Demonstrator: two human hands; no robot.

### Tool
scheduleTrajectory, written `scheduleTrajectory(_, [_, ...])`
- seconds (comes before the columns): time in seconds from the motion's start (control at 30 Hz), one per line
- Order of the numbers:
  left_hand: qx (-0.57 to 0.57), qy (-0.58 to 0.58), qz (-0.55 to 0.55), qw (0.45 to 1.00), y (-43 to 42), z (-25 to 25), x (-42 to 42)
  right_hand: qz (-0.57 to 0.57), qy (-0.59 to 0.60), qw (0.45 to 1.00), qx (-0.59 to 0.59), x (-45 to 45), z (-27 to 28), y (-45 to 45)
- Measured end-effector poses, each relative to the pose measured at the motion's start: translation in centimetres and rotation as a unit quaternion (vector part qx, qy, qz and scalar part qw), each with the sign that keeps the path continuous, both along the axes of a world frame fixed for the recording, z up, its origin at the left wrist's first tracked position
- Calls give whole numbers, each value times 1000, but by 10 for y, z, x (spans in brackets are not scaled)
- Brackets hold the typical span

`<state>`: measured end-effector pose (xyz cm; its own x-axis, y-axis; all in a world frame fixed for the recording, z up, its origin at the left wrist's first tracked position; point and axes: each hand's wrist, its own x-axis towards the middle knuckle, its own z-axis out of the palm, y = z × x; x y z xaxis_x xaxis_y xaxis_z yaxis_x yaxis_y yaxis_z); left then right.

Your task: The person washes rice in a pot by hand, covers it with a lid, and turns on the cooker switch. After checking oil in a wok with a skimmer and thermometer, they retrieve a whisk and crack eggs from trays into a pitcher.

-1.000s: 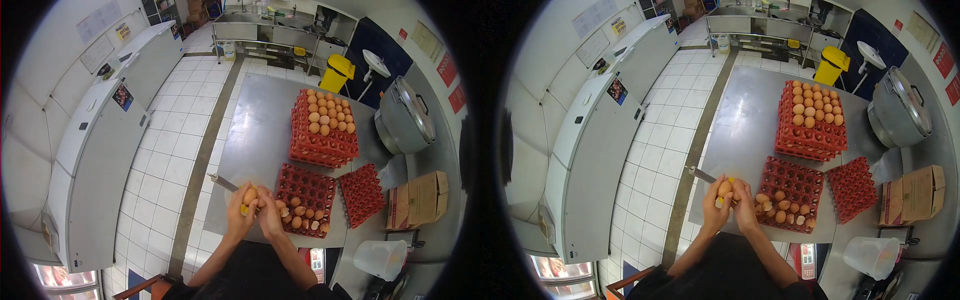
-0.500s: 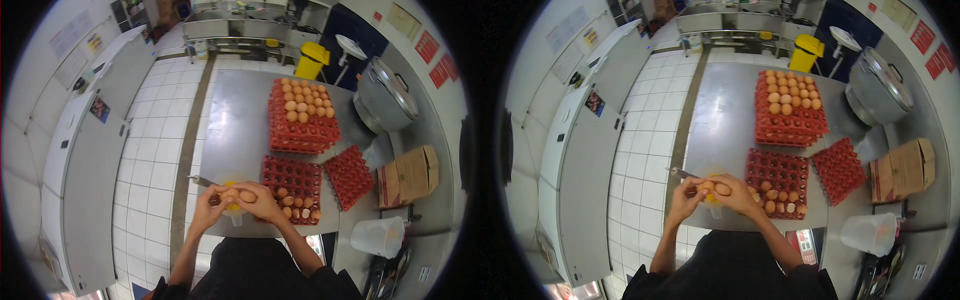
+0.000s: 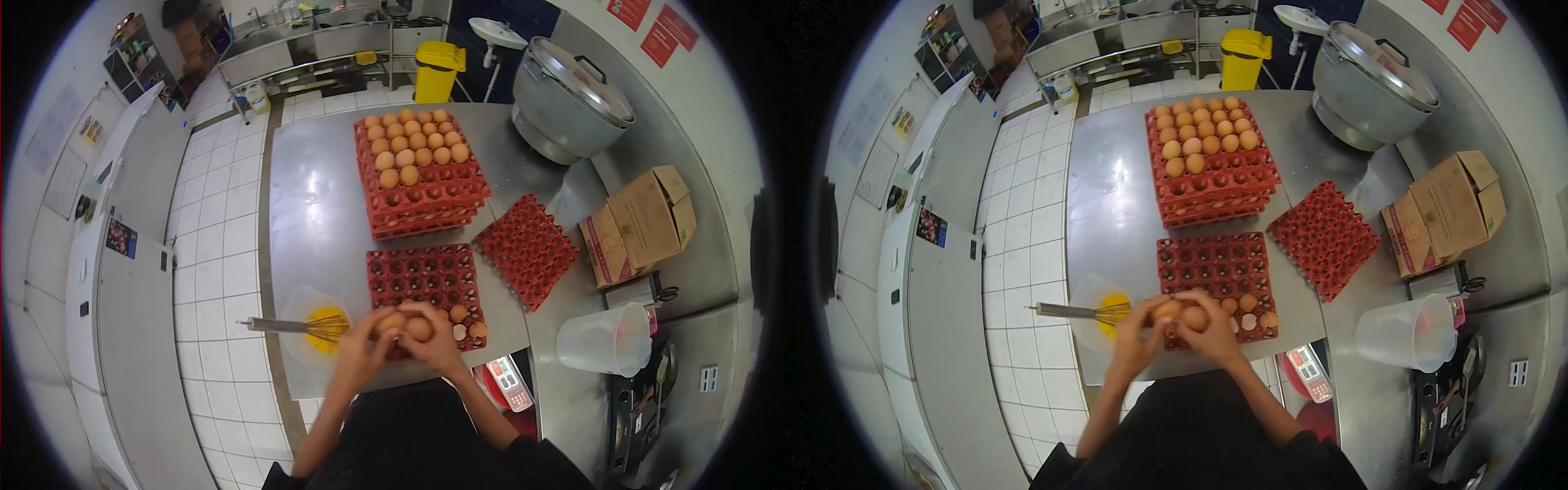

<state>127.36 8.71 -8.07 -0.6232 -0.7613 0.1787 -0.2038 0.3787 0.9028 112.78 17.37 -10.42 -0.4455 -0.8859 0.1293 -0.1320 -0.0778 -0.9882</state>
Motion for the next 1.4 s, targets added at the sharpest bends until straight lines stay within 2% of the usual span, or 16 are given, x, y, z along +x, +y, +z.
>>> scheduleTrajectory(0.1, [22, 8, -75, 997, 24, -40, -78, -117, 16, 988, 96, -54, -21, 50])
scheduleTrajectory(0.2, [59, 3, -142, 988, 46, -72, -142, -149, 10, 983, 106, -110, -55, 87])
scheduleTrajectory(0.27, [49, -10, -182, 982, 47, -89, -167, -161, 54, 961, 218, -135, -59, 97])
scheduleTrajectory(0.33, [-96, -153, -210, 961, 45, -101, -180, -147, 53, 959, 234, -152, -76, 100])
scheduleTrajectory(0.4, [-150, -150, -155, 965, 27, -87, -187, -101, 272, 923, 252, -170, -116, 102])
scheduleTrajectory(0.53, [-297, -76, -20, 952, -76, -17, -216, -128, 206, 945, 222, -173, -108, 97])
scheduleTrajectory(0.6, [-352, -162, 8, 922, -131, 10, -231, -136, 182, 952, 206, -175, -111, 101])
scheduleTrajectory(0.7, [-413, -255, -53, 873, -193, -2, -242, -157, 120, 961, 193, -176, -106, 110])
scheduleTrajectory(0.77, [-511, -339, -116, 781, -210, -8, -248, -169, 75, 964, 191, -172, -103, 110])
scheduleTrajectory(0.87, [-421, -416, -170, 788, -234, 1, -262, -207, 12, 970, 126, -161, -101, 104])
scheduleTrajectory(0.93, [-461, -361, -215, 782, -251, -15, -253, -225, -92, 962, 124, -155, -103, 97])
scheduleTrajectory(0.97, [-390, -245, -142, 876, -223, 17, -239, -225, -91, 963, 121, -151, -93, 91])
scheduleTrajectory(1.0, [-308, -122, -66, 941, -196, 44, -226, -210, -205, 951, 99, -144, -72, 83])
scheduleTrajectory(1.07, [-165, 10, -17, 986, -152, 60, -196, -191, -321, 924, 76, -127, -35, 64])
scheduleTrajectory(1.2, [-43, 290, 128, 947, -51, 33, -123, -44, -467, 881, -62, -88, 11, 7])
scheduleTrajectory(1.4, [7, 259, 279, 924, 19, -15, -43, 63, -448, 891, -44, 3, 36, -46])
